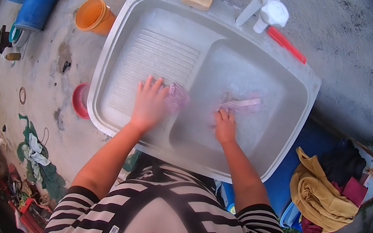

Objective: The person takes clothes off a clothesline, carries them to an outdoor sink basin, and washes them by hand with soap and water.

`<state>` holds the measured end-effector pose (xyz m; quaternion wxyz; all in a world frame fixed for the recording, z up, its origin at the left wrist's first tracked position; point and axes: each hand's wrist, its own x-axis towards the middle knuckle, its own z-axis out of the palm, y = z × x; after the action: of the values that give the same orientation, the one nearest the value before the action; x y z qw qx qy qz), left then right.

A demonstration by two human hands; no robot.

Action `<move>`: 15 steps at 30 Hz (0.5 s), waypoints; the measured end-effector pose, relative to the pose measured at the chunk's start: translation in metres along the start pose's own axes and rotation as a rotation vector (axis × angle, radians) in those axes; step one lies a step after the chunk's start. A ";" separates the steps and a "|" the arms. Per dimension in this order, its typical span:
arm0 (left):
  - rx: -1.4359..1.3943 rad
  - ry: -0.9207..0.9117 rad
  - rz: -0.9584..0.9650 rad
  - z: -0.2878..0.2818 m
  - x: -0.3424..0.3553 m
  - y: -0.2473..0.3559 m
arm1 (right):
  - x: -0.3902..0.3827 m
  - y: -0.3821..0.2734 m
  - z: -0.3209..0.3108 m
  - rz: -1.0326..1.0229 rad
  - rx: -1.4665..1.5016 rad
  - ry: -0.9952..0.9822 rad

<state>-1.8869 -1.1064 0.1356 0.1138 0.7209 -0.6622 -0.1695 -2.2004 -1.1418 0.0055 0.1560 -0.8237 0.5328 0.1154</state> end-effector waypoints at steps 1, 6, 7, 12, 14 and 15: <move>0.005 0.008 0.001 -0.001 0.000 0.000 | 0.006 0.002 -0.009 -0.193 0.159 -0.019; -0.101 -0.016 0.016 -0.002 -0.007 -0.011 | 0.010 -0.001 -0.048 0.089 1.025 -0.041; -0.101 -0.011 0.013 -0.005 -0.011 -0.009 | 0.005 0.001 -0.054 0.132 1.089 0.034; -0.193 0.049 0.018 -0.023 -0.010 -0.002 | 0.028 0.048 -0.041 0.283 0.903 -0.035; -0.204 -0.049 -0.106 -0.051 0.001 0.021 | 0.033 0.060 -0.017 0.261 0.526 0.164; -0.215 -0.150 -0.244 -0.060 0.000 0.026 | 0.033 0.051 -0.020 0.332 0.392 0.128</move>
<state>-1.8866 -1.1123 0.2004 0.1193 0.7651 -0.5543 -0.3051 -2.2328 -1.1964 0.0060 0.2573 -0.6848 0.6815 -0.0184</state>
